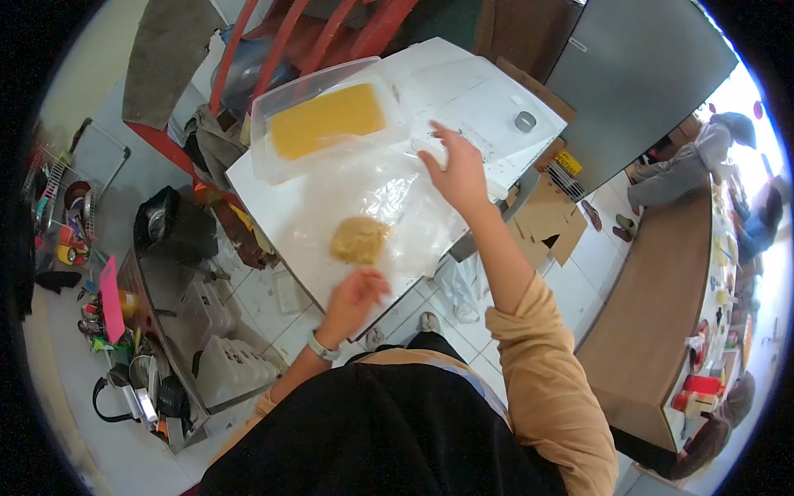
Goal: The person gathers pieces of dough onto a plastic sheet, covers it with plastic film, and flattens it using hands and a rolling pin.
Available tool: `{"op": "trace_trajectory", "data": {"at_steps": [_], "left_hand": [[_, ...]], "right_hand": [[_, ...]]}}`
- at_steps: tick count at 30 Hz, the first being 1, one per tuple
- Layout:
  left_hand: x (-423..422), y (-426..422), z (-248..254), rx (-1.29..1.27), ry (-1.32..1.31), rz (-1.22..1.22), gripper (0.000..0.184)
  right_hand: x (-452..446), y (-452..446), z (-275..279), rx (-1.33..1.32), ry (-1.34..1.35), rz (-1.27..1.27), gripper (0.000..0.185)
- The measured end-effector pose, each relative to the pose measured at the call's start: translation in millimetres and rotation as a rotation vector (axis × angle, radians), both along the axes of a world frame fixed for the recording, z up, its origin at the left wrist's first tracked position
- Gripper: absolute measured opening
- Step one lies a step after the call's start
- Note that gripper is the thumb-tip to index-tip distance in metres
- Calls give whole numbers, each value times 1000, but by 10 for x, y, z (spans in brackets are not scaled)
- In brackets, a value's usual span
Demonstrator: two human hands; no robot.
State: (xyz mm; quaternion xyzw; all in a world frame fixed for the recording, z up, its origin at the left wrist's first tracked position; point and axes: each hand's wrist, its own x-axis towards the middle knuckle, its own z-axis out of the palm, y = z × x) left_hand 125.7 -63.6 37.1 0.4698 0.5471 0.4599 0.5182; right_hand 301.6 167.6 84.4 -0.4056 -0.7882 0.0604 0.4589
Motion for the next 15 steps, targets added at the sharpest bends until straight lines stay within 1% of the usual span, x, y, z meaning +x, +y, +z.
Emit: {"op": "trace_trajectory", "data": {"at_steps": [1,3,5,7,8,10,11,13,14,15], "left_hand": [[-170,92,90,155,344,156,27],[-577,283,133,512,724,586,35],[-954,424,138,451,673,681,39],[-1190,565,1,401,724,522,40],[-1253,614,-38,370,748,439,41],[-1199,695,70,253,760,275,40],[-1167,752,109,199,762,190,40],[-1229,908,2,80,372,240,35],[-1289,950,-51,26,178,267,32],[-1342,930,-42,56,114,305,29]], "right_hand": [[56,-61,25,-112,197,-8,51],[288,-475,77,-383,154,-263,50],[591,-775,-215,-900,101,-318,54],[631,-1242,-499,-1150,420,-102,56],[559,-1380,-580,-928,368,-95,54],[282,-1639,-672,-489,270,-91,50],[183,-1647,-659,-411,213,-111,47],[48,-1482,-534,-255,89,-151,42],[68,-1352,-512,-352,75,-134,39],[107,-1198,-499,-447,62,-114,36]]}}
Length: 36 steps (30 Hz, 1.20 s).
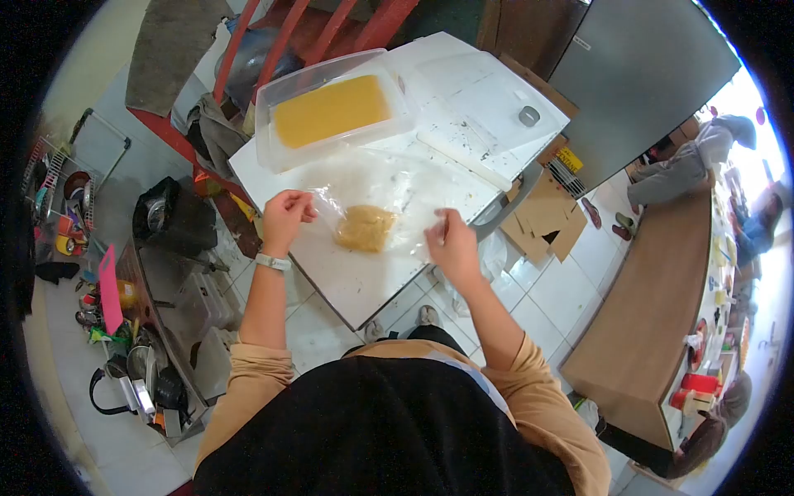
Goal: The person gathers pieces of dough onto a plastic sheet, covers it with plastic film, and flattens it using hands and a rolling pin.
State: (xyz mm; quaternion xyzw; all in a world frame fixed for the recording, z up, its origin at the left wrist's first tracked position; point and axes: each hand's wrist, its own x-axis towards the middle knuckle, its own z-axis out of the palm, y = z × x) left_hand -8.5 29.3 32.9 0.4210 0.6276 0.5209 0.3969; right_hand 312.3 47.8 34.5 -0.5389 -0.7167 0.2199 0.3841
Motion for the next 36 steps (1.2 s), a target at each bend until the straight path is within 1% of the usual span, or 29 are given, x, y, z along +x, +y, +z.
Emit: {"op": "trace_trajectory", "data": {"at_steps": [1,3,4,7,8,10,12,13,14,16,18,19,22,24,25,27,29,30,33,34,36], "left_hand": [[-51,-48,24,40,-58,34,26],[-106,-207,64,97,-132,93,21],[-104,-340,89,118,-150,121,19],[-31,-788,-15,151,-157,145,16],[-3,-946,-108,141,-148,128,15],[39,-1234,-344,125,-147,91,15],[57,-1422,-535,116,-167,46,16],[118,-1403,-437,124,-203,25,20],[197,-1406,-336,131,-239,6,24],[272,-1391,-165,113,-276,-24,31],[246,-1255,-75,80,-272,-53,36],[198,-1275,-90,35,-275,-87,35],[-41,-1359,-232,-95,-281,-174,31],[-100,-1539,-323,-187,-270,-215,27],[-88,-1593,-354,-193,-263,-203,25],[-36,-1651,-397,-203,-250,-177,22],[97,-1535,-234,-103,-293,-119,19],[159,-1449,-151,-57,-314,-93,18],[232,-1127,-30,-7,-223,-59,21],[255,-1007,-4,-58,-203,36,22],[258,-804,27,-166,-161,228,28]], "right_hand": [[14,125,43,-97,-1,24,34],[44,271,210,-68,137,25,31],[76,290,275,-176,323,62,26],[223,115,288,-172,630,120,24],[296,-28,276,-221,667,160,25],[452,-294,-86,-302,696,146,30],[562,-585,-393,-314,595,127,33],[561,-641,-404,-318,544,118,34],[574,-644,-410,-258,435,118,33],[512,-681,-201,-149,219,123,32],[496,-520,-83,-14,140,299,29],[516,-464,-56,57,100,385,27],[740,-463,-116,-324,217,548,19],[791,-525,-227,-517,395,529,17],[806,-555,-269,-614,484,517,17],[821,-567,-298,-585,483,411,19],[761,-536,-228,-534,489,321,21],[656,-424,-113,-494,500,278,21],[286,-121,209,-416,599,137,23],[173,-18,279,-398,641,92,24],[-11,147,261,-381,342,-42,27]]}}
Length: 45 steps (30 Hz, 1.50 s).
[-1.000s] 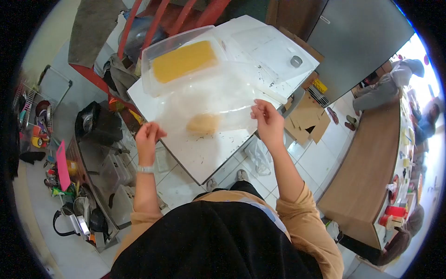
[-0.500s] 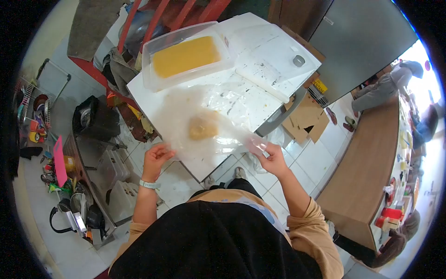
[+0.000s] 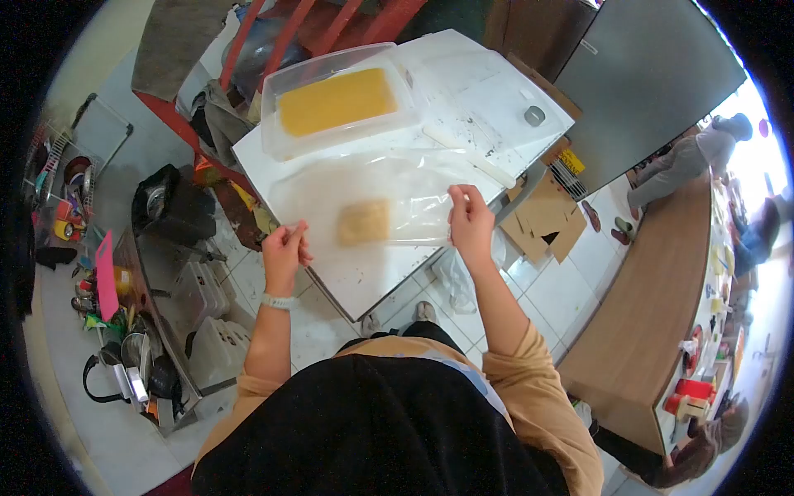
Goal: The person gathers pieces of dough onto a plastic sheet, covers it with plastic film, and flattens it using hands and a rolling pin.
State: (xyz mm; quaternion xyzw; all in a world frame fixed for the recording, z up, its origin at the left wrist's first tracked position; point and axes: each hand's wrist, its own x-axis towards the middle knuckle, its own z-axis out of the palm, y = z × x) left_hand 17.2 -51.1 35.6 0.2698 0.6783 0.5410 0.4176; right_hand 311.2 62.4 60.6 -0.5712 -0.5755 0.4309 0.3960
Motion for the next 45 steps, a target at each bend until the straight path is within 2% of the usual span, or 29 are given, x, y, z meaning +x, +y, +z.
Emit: {"op": "trace_trajectory", "data": {"at_steps": [1,3,4,6,8,9,11,12,15,16,18,19,21,24,26,30,33,34,36,40,44,45], "left_hand": [[-63,124,-114,-39,145,-16,30],[-177,286,-457,-127,430,-50,35],[-176,295,-401,-172,441,-67,37],[-178,336,-216,-257,466,-101,40],[-243,266,-224,-197,216,-43,41],[-268,227,-229,-164,93,-17,41],[-165,137,-162,-98,18,54,42],[-81,98,-134,-67,-24,86,42],[125,54,-136,-68,63,146,40],[117,84,-198,47,230,184,39],[73,205,-354,283,564,255,38],[76,219,-279,277,568,267,36],[84,242,-44,270,575,293,33],[-2,225,-274,206,790,163,30],[-33,136,-450,57,849,56,28],[-120,65,-517,-63,896,-85,30],[-163,30,-192,-139,441,-133,28],[-203,7,-187,-87,315,-147,26],[-351,-101,-232,1,49,-180,26],[-509,-334,-131,-53,-100,-448,27],[-498,-374,-97,21,-144,-475,17],[-470,-356,-13,61,-176,-443,14]], "right_hand": [[-57,76,-57,-3,-157,-39,29],[-18,319,-621,124,-348,3,37],[1,405,-795,193,-443,21,41],[-11,353,-513,-41,-228,-81,47],[46,239,-258,-247,85,-159,53],[103,210,-260,-283,104,-148,53],[204,116,-280,-361,137,-134,53],[227,76,-356,-458,85,-38,46],[89,-48,-658,-16,-123,-18,38],[-28,-31,-594,208,-124,-87,26],[-206,-78,-245,214,65,-144,23],[-262,-98,-66,217,160,-173,21],[-272,-29,-70,250,-66,-166,19],[-103,91,-490,294,-429,-113,20],[-19,-6,-773,256,-626,-53,20],[36,-106,-762,218,-645,-165,21],[87,-225,-466,-49,-245,-102,28],[120,-272,-372,-140,-112,-86,31],[330,-359,-453,-103,-149,67,34],[513,-536,-413,-188,-144,194,39],[406,-514,-299,-226,-100,194,39],[369,-487,-230,-175,-1,209,41]]}}
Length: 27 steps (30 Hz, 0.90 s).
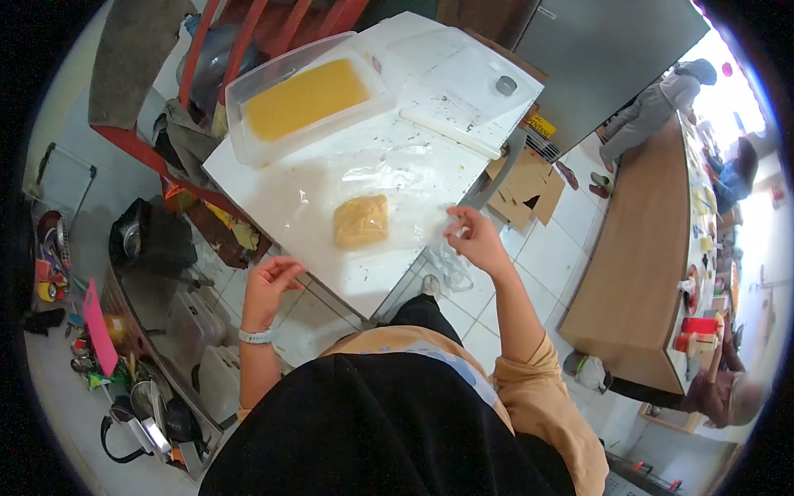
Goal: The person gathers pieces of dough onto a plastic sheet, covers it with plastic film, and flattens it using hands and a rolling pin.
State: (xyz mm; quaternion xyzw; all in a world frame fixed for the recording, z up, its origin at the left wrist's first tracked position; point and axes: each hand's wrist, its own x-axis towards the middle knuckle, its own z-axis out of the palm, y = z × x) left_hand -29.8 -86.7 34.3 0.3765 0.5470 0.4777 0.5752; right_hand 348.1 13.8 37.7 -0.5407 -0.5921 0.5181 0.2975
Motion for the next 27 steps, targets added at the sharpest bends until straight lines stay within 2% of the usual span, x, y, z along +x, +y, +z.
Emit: {"op": "trace_trajectory", "data": {"at_steps": [2,5,9,16,19,22,23,26,27], "left_hand": [[30,54,92,76,-31,47,12],[39,172,146,184,-36,69,11],[36,232,84,185,-85,81,11],[-94,-30,-121,97,-77,71,11],[-91,-155,-364,11,-30,-30,10],[-91,-164,-245,-6,4,-107,19],[-135,-139,-196,-43,-12,-115,25],[-280,210,-96,-156,0,-117,42],[-286,369,-110,-196,38,-101,47]], "right_hand": [[-64,34,168,77,207,8,46],[-216,11,443,72,256,-34,50],[-183,-6,230,37,60,42,48],[-25,-140,54,274,-76,-63,43],[130,-192,-195,221,-411,8,46],[200,-167,-267,118,-154,25,51],[232,-107,-269,143,-160,20,50],[141,176,-218,24,86,-94,51],[25,238,-62,5,66,-151,64]]}}
